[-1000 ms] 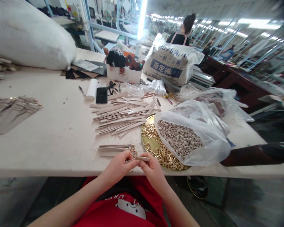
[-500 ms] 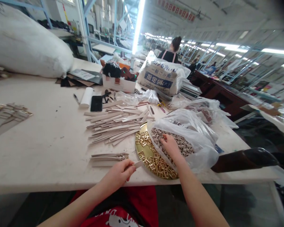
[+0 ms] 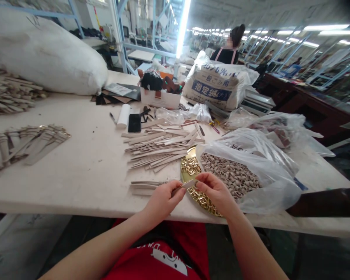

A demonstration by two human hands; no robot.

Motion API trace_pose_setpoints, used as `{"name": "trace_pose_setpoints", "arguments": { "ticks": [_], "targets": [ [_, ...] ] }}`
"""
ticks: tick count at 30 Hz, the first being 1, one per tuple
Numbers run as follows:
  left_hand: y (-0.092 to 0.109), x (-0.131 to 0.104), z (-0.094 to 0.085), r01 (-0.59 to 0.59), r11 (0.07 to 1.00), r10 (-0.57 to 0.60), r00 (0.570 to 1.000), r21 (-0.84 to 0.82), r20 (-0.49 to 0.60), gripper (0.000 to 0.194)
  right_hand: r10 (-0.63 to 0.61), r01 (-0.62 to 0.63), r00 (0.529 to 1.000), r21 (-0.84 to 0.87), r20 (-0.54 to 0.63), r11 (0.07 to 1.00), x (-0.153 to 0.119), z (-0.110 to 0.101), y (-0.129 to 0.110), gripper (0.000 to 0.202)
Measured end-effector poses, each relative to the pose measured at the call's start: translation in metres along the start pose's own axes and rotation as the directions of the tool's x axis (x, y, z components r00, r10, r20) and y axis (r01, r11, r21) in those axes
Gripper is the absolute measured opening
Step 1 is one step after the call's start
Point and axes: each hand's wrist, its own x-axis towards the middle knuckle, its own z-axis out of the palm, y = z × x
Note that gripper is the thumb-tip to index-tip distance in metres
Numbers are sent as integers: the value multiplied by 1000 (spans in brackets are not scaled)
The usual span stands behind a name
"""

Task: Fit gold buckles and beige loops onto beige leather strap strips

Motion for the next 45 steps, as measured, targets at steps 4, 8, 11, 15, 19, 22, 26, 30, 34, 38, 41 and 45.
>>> {"name": "trace_pose_setpoints", "arguments": {
  "ticks": [4, 8, 11, 15, 19, 22, 26, 30, 34, 38, 41, 45],
  "targets": [
    [-3, -3, 1, 1, 996, 3, 999, 87, -48, 22, -15, 15, 1000, 50, 0, 999, -13, 30, 1, 26],
    [-11, -6, 0, 45, 992, -42, 999, 122, -29, 24, -220, 203, 971, -159, -96, 966, -16, 37, 14, 22],
    [-14, -4, -2, 60, 993, -66, 996, 102, 59, 26, -263, 240, 956, -169, -130, 956, -17, 39, 22, 19],
    [-18, -2, -5, 173, 984, -160, 960, -39, 230, 25, 0, 12, 997, 152, -75, 988, -17, 42, 33, 20],
    [-24, -4, -8, 190, 978, -161, 946, -80, 282, 24, 181, -182, 983, 413, 43, 892, -19, 45, 43, 21],
    [-26, -3, -13, 111, 994, -113, 949, 22, 295, 23, 172, -173, 984, 383, 38, 907, -22, 45, 42, 21],
    [-23, 1, -13, 59, 995, -84, 942, 85, 324, 24, 133, -151, 988, 293, 80, 944, -26, 46, 35, 27],
    [-18, -1, -9, 59, 998, -54, 963, -9, 265, 20, 166, -182, 983, 345, 76, 921, -25, 49, 38, 23],
    [-21, -6, -6, 180, 967, -142, 968, -181, 207, 24, 203, -185, 979, 373, -11, 909, -27, 58, 40, 25],
    [-28, -8, -1, 208, 932, -180, 976, -297, 119, 16, 121, -107, 992, 323, -25, 940, -34, 69, 33, 24],
    [-34, -9, 2, 214, 929, -205, 977, -303, 64, 15, 107, -90, 994, 433, -15, 897, -37, 70, 34, 30],
    [-35, -11, 2, 177, 976, -169, 983, -125, 75, 16, 219, -185, 976, 597, 16, 781, -37, 67, 42, 27]
  ]
}}
